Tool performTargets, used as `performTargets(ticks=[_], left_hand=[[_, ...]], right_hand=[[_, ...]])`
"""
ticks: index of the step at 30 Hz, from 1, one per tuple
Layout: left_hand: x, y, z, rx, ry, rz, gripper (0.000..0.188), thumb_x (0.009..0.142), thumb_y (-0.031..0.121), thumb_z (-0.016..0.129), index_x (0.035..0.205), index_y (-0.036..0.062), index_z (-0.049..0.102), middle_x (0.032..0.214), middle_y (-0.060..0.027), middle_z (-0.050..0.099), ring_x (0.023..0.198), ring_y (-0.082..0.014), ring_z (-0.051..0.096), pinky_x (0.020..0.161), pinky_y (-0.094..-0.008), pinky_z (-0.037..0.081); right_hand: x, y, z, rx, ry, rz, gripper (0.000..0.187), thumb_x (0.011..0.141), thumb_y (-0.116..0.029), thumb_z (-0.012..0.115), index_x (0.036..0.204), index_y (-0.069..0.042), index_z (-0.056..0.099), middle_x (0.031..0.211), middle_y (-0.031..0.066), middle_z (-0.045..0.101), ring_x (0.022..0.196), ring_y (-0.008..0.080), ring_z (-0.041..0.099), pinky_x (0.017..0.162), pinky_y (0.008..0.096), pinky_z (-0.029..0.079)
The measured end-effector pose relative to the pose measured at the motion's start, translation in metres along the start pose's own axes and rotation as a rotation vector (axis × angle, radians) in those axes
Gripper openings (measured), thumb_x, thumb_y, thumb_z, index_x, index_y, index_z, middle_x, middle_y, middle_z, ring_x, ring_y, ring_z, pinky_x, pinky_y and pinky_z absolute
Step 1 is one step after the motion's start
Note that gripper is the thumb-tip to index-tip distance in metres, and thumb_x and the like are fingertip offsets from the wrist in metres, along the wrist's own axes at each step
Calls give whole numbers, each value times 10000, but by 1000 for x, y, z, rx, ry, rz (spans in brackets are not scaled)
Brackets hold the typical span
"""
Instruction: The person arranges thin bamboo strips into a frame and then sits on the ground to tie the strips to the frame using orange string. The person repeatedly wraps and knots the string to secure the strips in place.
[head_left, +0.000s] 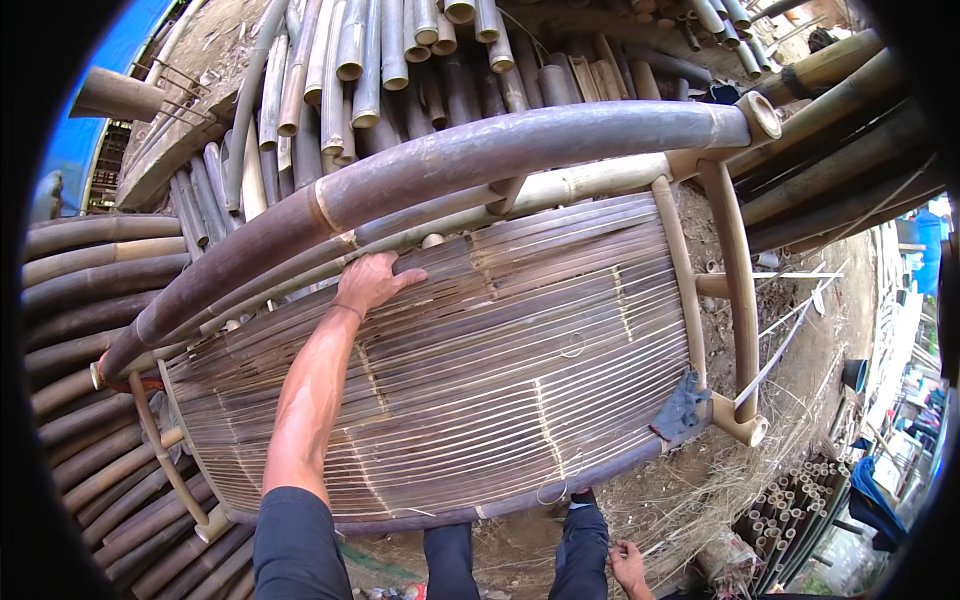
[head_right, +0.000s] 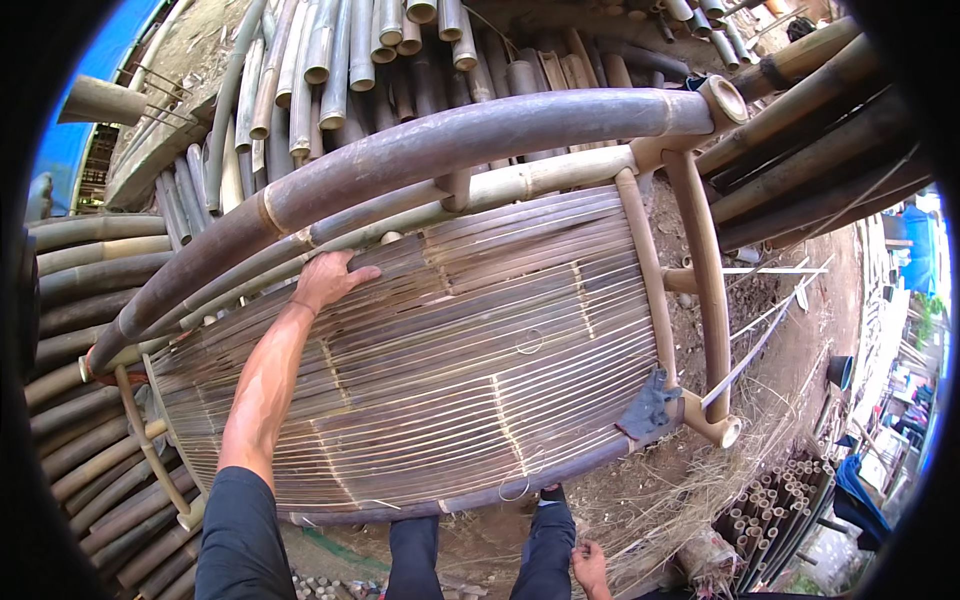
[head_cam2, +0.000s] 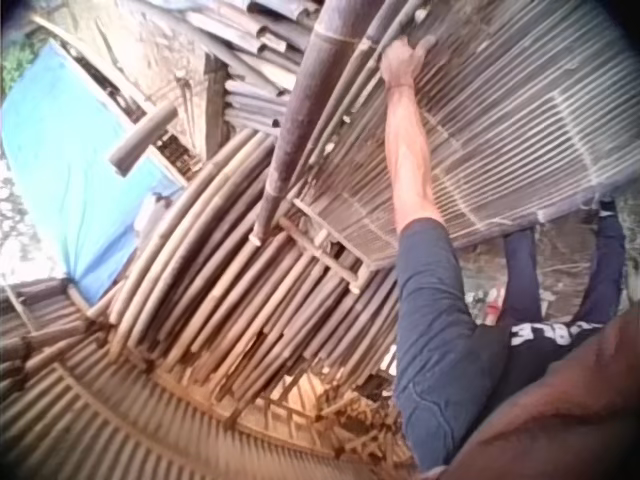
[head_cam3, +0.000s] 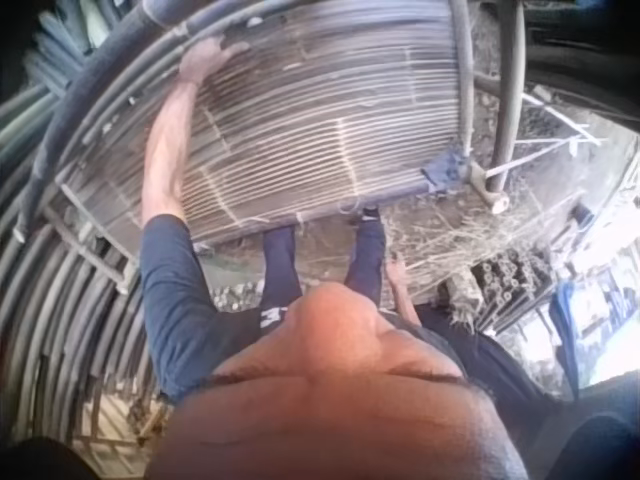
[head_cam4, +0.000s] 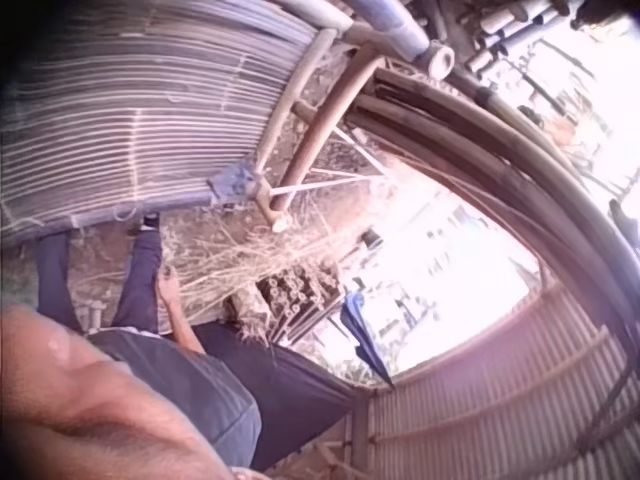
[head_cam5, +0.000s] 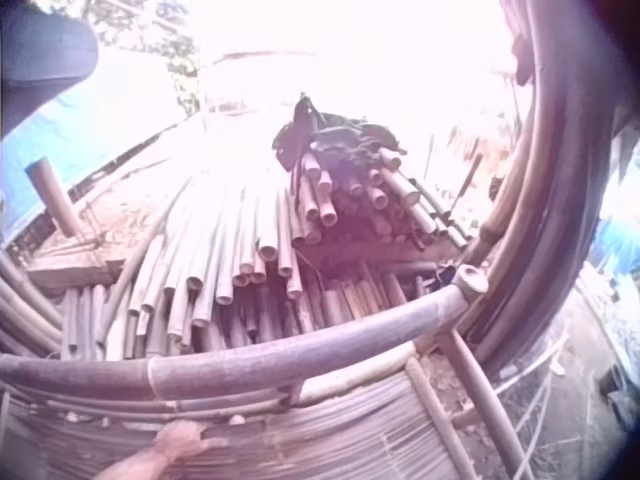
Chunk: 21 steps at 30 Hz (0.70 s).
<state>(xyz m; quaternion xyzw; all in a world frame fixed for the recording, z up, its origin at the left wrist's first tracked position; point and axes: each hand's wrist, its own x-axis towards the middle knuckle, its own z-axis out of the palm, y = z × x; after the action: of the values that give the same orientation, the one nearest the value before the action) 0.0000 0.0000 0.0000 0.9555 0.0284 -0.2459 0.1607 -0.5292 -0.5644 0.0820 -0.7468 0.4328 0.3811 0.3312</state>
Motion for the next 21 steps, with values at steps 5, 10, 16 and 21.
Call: performTargets(ticks=[5, 10, 16, 21], left_hand=[[-4, -5, -21, 44, 48, 40, 810, 798, 766, 550, 921, -21, 699, 889, -258, 689, 906, -409, 671, 806, -486, 524], [-20, -5, -34, 171, 30, -2, 839, 767, 803, 544, 949, -1, 702, 849, -231, 703, 871, -392, 693, 802, -479, 537], [-61, 5, -88, -221, 131, 190, 706, 804, 648, 665, 928, -46, 690, 819, -269, 683, 795, -418, 682, 740, -438, 537], [-90, -15, -123, -130, 134, 88, 707, 758, 663, 709, 838, -40, 682, 746, -270, 651, 703, -384, 676, 649, -434, 522]], right_hand=[[5, -21, 9, 88, -22, -52, 341, 912, -122, 642, 1198, 47, 563, 946, 128, 648, 697, 164, 672, 591, 301, 551], [-1, -179, 3, -253, 207, -575, 512, 841, -143, 672, 1298, 23, 511, 1224, 232, 563, 1115, 371, 570, 953, 411, 467], [56, -511, 30, -397, 701, -1331, 792, 952, -622, 418, 1520, -85, 291, 1585, 185, 193, 1467, 379, 164, 1194, 529, 165], [-2, -575, 73, -135, 634, -1568, 775, 953, -553, 503, 1451, 20, 350, 1490, 202, 363, 1415, 391, 277, 1183, 498, 194]])
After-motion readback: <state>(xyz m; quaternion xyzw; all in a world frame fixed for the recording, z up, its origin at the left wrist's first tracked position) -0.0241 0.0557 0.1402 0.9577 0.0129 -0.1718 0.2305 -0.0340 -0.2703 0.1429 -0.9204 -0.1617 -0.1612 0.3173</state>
